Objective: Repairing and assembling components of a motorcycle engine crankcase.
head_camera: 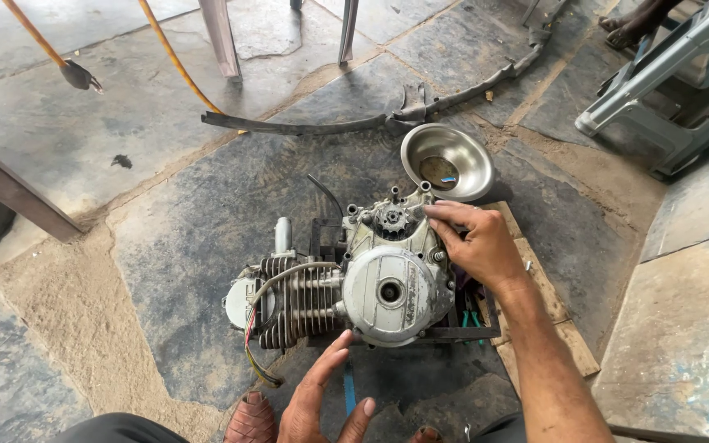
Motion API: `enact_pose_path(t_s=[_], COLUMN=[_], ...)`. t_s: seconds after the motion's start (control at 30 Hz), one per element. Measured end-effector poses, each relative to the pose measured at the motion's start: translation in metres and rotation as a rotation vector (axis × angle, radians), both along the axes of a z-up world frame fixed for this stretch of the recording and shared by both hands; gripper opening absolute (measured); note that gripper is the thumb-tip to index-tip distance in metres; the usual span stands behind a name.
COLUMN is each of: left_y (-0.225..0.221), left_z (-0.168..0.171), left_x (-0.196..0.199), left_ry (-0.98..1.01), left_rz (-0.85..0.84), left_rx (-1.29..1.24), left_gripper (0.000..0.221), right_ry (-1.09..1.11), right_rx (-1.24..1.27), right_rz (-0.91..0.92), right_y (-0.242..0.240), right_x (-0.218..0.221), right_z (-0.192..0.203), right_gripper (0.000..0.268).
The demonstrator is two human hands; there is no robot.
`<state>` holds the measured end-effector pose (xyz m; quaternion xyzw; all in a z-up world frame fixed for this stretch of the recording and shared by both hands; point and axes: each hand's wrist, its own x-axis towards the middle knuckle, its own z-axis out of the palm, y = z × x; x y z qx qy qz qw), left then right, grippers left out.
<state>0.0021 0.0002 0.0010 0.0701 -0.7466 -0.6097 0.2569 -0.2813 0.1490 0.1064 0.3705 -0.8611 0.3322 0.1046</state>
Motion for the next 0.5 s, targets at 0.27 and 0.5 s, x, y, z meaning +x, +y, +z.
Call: enact_pose_path(t_s=[0.27,0.5], left_y=[-0.004,-0.003], left_z=[-0.001,0.001], left_x=[0.001,0.001], left_ry=[-0.005,-0.030], left_rz=[-0.040,-0.039], left_rx=[-0.003,-0.020], left_gripper=[0.061,0.060], right_ry=[-0.123,-0.053], right_rx=[-0.055,-0.040], right_rz=[-0.055,-0.137], right_y=[-0.005,-0.008], right_x=[0.003,0.001], right_z=[0.006,0.004], right_gripper=[0.029,0.019])
